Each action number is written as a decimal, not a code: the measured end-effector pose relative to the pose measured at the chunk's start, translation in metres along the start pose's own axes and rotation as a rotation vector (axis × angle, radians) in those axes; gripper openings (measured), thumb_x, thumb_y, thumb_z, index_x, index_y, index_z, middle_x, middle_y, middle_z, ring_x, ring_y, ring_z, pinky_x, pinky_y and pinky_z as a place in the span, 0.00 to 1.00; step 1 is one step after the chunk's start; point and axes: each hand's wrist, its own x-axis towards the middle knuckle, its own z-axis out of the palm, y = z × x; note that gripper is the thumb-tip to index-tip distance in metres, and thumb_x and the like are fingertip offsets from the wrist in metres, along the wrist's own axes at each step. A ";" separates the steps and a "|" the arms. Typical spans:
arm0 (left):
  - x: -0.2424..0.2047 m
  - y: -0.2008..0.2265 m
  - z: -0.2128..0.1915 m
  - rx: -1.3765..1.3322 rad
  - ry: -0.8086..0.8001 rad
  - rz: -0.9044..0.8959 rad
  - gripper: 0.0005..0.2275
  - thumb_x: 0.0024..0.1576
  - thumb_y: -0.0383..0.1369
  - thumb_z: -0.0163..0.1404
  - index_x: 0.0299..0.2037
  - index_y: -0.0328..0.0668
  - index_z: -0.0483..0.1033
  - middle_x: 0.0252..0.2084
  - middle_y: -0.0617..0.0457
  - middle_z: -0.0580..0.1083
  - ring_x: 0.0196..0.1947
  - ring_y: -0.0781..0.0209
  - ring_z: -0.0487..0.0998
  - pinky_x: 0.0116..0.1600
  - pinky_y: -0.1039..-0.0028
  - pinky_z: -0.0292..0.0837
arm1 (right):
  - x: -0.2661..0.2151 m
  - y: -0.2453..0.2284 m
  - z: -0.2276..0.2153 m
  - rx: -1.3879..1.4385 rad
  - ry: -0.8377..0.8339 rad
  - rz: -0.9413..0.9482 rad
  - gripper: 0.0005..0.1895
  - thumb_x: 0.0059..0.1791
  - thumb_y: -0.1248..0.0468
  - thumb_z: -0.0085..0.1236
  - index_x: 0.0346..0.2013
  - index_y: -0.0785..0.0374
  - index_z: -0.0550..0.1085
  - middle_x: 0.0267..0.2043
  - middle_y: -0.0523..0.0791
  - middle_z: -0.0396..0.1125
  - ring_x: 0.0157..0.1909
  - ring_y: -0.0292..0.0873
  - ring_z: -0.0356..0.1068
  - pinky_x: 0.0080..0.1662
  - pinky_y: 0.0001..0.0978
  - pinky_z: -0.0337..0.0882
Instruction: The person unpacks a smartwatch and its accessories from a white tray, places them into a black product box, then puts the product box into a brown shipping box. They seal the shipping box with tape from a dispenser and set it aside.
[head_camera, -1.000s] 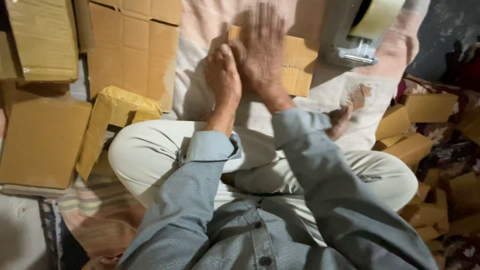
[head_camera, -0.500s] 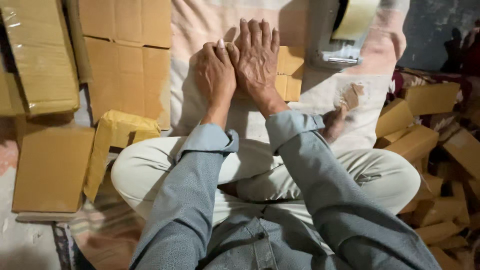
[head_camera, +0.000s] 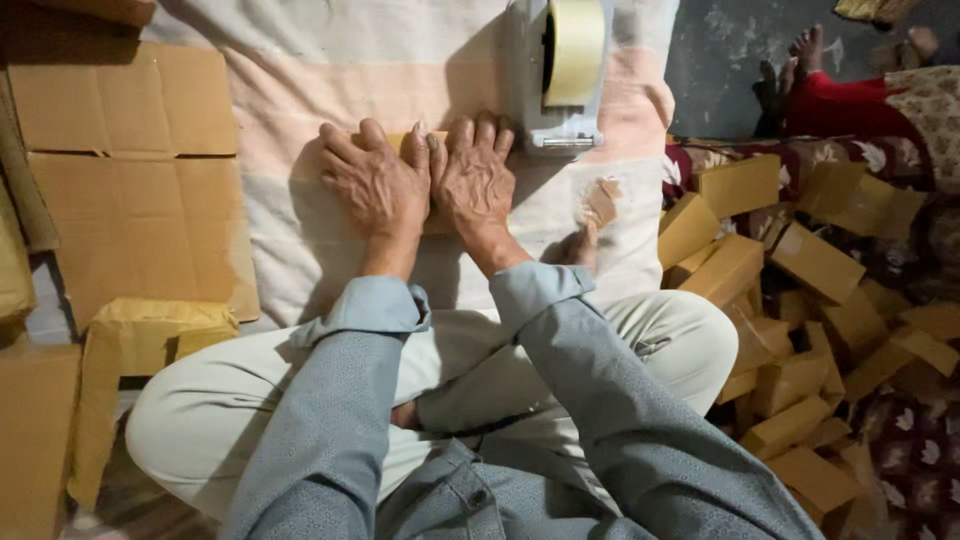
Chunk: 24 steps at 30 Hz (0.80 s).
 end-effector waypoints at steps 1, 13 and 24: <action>0.000 0.000 -0.002 0.021 0.052 0.041 0.25 0.64 0.57 0.45 0.49 0.38 0.73 0.63 0.30 0.63 0.56 0.33 0.67 0.52 0.45 0.65 | 0.000 0.000 -0.001 -0.038 0.032 -0.038 0.24 0.56 0.46 0.46 0.48 0.66 0.69 0.56 0.58 0.62 0.60 0.63 0.59 0.59 0.52 0.64; 0.003 0.003 -0.018 0.078 0.004 0.108 0.21 0.64 0.55 0.43 0.43 0.43 0.74 0.50 0.44 0.70 0.54 0.39 0.67 0.51 0.48 0.67 | 0.003 -0.004 -0.012 -0.033 0.056 -0.078 0.24 0.55 0.47 0.47 0.45 0.67 0.71 0.51 0.58 0.64 0.55 0.64 0.61 0.56 0.52 0.64; 0.006 0.005 -0.017 0.125 -0.015 0.081 0.23 0.63 0.57 0.41 0.43 0.45 0.75 0.48 0.47 0.70 0.53 0.42 0.68 0.50 0.49 0.69 | 0.005 -0.007 -0.016 -0.025 0.050 -0.077 0.23 0.54 0.47 0.48 0.44 0.67 0.70 0.51 0.58 0.63 0.57 0.63 0.60 0.57 0.51 0.65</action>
